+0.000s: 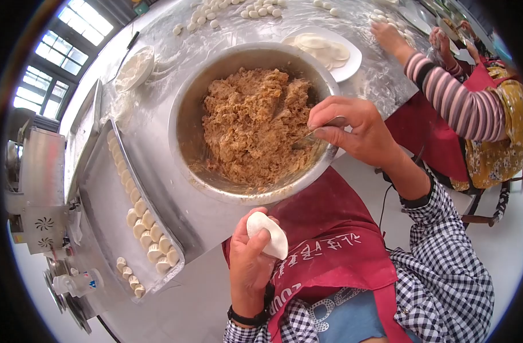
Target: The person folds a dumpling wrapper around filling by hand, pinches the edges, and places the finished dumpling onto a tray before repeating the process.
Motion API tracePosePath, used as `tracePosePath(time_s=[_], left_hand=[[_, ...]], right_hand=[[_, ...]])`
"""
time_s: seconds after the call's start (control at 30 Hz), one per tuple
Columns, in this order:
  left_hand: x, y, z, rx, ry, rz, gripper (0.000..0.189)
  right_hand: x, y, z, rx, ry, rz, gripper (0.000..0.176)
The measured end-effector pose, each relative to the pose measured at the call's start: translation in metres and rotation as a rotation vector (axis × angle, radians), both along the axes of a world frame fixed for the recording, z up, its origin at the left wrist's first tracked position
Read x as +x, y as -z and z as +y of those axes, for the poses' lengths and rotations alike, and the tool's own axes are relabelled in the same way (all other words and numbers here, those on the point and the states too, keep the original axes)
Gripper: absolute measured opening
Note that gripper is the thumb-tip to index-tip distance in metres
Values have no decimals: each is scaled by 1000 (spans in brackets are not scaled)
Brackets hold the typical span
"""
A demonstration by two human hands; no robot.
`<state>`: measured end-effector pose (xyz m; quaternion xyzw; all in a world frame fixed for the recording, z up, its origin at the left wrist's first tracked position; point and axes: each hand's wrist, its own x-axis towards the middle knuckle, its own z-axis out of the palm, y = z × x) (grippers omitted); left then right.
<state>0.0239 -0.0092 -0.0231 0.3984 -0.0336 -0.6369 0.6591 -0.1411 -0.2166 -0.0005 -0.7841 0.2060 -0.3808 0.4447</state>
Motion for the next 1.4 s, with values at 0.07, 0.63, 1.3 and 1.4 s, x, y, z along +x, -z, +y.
tracePosePath(time_s=[0.07,0.63,1.3,1.4], left_hand=[[1,0,-1,25,3,-20,43],[4,6,1,64,8,-13,30],[9,16,5,70,-19,12,25],[9,14,3,51,-13,37,26]], right_hand=[[-2,-2,1,-42,-2,133,8],[-24,-11,-2,55,13,99,9],[-11,3,31,462,99,-74,8],[-12,3,29,477,46,-118,9]])
